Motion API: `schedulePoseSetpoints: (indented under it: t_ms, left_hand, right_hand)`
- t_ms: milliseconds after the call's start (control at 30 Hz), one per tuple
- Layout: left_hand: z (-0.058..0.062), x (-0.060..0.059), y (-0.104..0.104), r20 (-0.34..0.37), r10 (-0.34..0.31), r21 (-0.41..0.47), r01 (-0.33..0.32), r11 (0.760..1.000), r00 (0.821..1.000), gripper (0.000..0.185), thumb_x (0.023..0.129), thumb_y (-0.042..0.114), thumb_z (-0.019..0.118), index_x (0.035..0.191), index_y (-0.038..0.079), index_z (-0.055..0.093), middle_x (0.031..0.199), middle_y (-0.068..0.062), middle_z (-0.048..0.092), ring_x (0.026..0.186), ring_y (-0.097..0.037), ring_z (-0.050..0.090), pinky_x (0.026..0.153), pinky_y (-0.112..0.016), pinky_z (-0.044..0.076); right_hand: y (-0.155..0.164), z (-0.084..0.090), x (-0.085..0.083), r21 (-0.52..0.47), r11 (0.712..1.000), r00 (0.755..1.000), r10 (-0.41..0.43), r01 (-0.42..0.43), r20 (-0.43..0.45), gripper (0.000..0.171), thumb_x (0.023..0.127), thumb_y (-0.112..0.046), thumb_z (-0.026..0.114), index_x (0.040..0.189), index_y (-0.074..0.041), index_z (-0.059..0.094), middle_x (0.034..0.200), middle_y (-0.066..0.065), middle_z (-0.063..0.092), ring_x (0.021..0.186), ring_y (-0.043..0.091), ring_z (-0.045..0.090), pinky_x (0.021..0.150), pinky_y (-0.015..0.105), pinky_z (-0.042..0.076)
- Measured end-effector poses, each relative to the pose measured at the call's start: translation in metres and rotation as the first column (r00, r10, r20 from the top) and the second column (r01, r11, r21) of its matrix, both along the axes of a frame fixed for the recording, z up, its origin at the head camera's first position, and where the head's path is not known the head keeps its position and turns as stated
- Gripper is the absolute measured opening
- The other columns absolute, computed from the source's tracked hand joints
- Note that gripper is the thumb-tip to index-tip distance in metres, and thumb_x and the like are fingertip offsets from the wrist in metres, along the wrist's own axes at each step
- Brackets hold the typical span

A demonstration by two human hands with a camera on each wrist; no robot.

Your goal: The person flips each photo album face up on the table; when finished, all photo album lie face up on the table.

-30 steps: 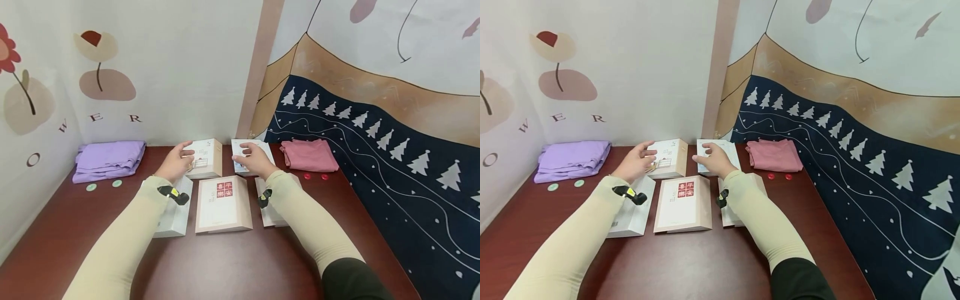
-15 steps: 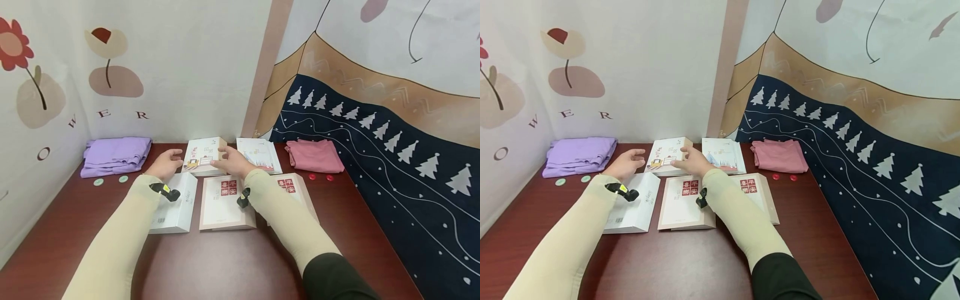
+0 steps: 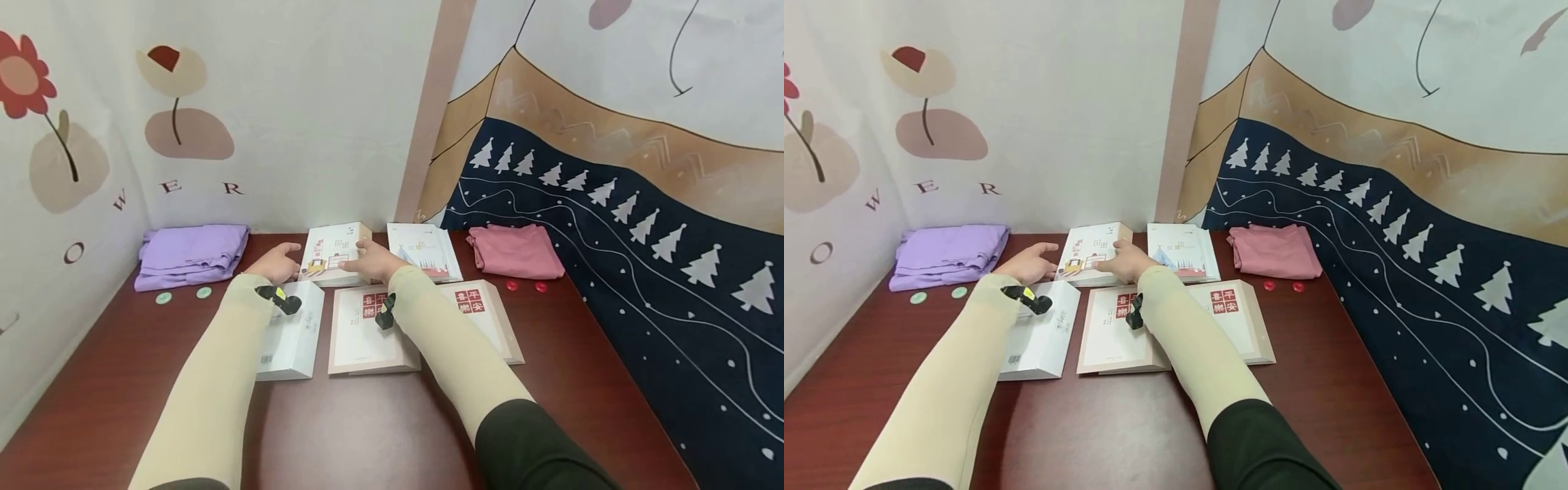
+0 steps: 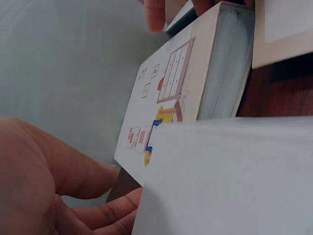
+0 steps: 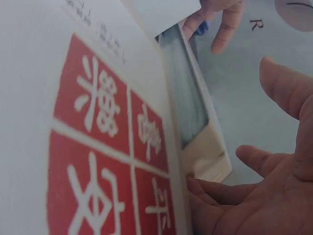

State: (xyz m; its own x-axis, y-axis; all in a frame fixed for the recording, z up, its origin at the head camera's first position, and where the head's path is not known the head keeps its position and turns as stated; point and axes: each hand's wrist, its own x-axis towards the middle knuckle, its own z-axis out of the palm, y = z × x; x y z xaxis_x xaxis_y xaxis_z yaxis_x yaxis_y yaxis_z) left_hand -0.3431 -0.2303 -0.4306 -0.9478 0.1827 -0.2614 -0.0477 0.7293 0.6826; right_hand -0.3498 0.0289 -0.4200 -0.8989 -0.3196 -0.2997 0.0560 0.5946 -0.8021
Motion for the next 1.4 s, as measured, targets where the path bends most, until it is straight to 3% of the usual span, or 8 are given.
schedulePoseSetpoints:
  t_ms: [333,467,600,867,1067,1167,1267,1400]
  left_hand:
    - [0.000,-0.013,0.007,0.089,0.002,0.055,-0.007,0.998,0.996,0.081,0.099,0.004,0.050,0.167,-0.003,0.007,0.157,-0.035,0.037,0.125,-0.036,0.053,0.112,-0.046,0.042]
    - [0.005,-0.012,0.012,0.054,-0.010,-0.035,0.012,0.999,0.998,0.084,0.093,0.007,0.051,0.165,-0.006,0.011,0.162,-0.034,0.032,0.136,-0.039,0.041,0.122,-0.054,0.030]
    - [0.007,-0.011,0.017,0.076,0.004,-0.036,-0.001,0.999,0.997,0.085,0.090,0.006,0.051,0.164,-0.008,0.013,0.165,-0.033,0.028,0.136,-0.041,0.038,0.115,-0.050,0.036]
    - [0.003,-0.017,0.014,0.039,-0.013,-0.050,0.015,0.999,0.999,0.086,0.088,0.006,0.051,0.165,-0.005,0.015,0.163,-0.029,0.032,0.132,-0.039,0.038,0.111,-0.045,0.033]
    - [0.001,-0.018,0.010,0.065,0.033,0.088,-0.039,0.995,0.997,0.083,0.093,0.002,0.051,0.167,0.003,0.013,0.162,-0.029,0.028,0.128,-0.038,0.041,0.103,-0.038,0.037]
    - [0.002,-0.017,0.010,0.111,0.063,0.255,-0.090,0.963,0.992,0.080,0.098,-0.002,0.046,0.169,0.008,0.010,0.158,-0.031,0.028,0.119,-0.033,0.049,0.095,-0.032,0.047]
    - [0.005,-0.015,0.013,0.160,0.075,0.442,-0.140,0.886,0.984,0.078,0.102,-0.005,0.042,0.170,0.012,0.005,0.150,-0.032,0.032,0.107,-0.026,0.058,0.084,-0.028,0.056]
    - [0.010,-0.008,0.018,0.148,0.070,0.563,-0.142,0.814,0.987,0.078,0.104,-0.008,0.040,0.169,0.013,0.002,0.144,-0.030,0.038,0.098,-0.020,0.062,0.080,-0.026,0.058]
  right_hand:
    - [-0.002,-0.003,-0.006,-0.043,0.999,1.000,-0.004,0.003,-0.008,0.085,0.099,-0.029,0.076,0.167,-0.013,0.029,0.174,0.012,0.027,0.157,0.028,0.031,0.125,0.043,0.033]
    - [-0.001,-0.004,-0.006,-0.034,0.999,1.000,-0.007,0.006,-0.010,0.074,0.100,-0.024,0.074,0.164,-0.018,0.039,0.167,0.014,0.040,0.141,0.029,0.051,0.105,0.041,0.053]
    - [0.002,-0.004,-0.005,-0.050,0.999,0.999,-0.020,0.021,0.027,0.068,0.100,-0.024,0.073,0.162,-0.023,0.044,0.166,0.014,0.042,0.135,0.028,0.055,0.086,0.035,0.059]
    - [0.003,-0.003,-0.002,-0.074,0.997,1.000,-0.005,0.007,0.030,0.072,0.100,-0.025,0.073,0.164,-0.021,0.041,0.175,0.009,0.026,0.142,0.029,0.046,0.096,0.038,0.057]
    - [0.007,-0.003,-0.001,-0.158,0.987,0.997,-0.013,0.025,0.078,0.073,0.100,-0.023,0.074,0.164,-0.021,0.040,0.172,0.014,0.029,0.141,0.032,0.050,0.095,0.040,0.058]
    - [0.009,-0.004,-0.002,-0.201,0.979,0.996,-0.013,0.030,0.084,0.071,0.101,-0.023,0.073,0.164,-0.023,0.041,0.169,0.015,0.035,0.142,0.032,0.051,0.097,0.043,0.058]
    - [0.011,-0.002,-0.002,-0.228,0.973,0.999,-0.032,0.039,0.033,0.066,0.102,-0.024,0.071,0.162,-0.024,0.044,0.166,0.014,0.042,0.143,0.031,0.051,0.102,0.048,0.056]
    - [0.011,0.004,-0.002,-0.241,0.970,1.000,-0.006,0.001,-0.019,0.062,0.103,-0.027,0.069,0.160,-0.023,0.046,0.161,0.013,0.049,0.145,0.032,0.051,0.110,0.056,0.050]
